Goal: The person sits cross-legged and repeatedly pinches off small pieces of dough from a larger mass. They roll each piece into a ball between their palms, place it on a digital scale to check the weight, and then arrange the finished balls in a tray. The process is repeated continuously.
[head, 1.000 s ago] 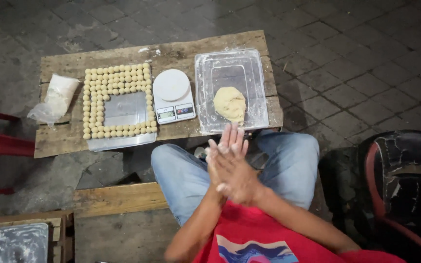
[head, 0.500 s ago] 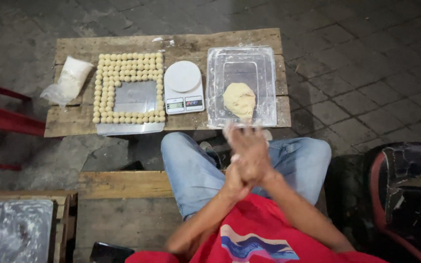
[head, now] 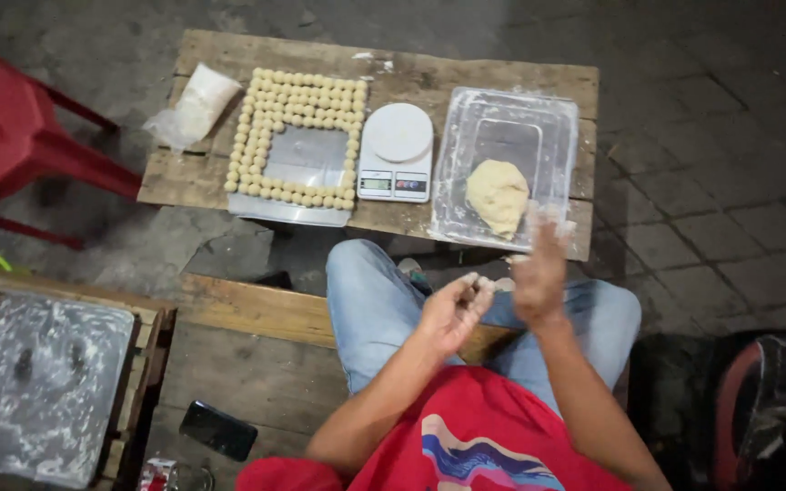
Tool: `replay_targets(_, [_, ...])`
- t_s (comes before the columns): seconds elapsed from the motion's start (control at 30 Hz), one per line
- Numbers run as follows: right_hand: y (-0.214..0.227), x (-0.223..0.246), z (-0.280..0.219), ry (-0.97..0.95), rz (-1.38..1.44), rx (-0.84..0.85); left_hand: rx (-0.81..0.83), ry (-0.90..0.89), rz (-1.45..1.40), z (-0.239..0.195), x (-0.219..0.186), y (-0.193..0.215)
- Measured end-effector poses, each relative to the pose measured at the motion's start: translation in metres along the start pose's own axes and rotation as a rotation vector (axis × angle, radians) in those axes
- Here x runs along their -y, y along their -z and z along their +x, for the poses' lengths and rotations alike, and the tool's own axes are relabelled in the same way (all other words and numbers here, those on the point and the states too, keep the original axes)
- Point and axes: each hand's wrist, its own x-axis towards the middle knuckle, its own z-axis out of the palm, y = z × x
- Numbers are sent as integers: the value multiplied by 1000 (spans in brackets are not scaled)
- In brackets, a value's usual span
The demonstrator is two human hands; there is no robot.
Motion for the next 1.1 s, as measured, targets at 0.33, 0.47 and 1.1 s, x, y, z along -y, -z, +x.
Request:
replay_targets(0.33, [87,-55,-45,-331,-119,-388,-351,-1068,1234,-17,-236,-67])
replay_targets(0.47, [81,-77,-77,-522,-335,-368,-465,-1450,1390,35,-341,-65])
replay_targets(1.1, [86,-100,-72,-569,-507,-324,-1082,-1511,1918,108,-447,-103])
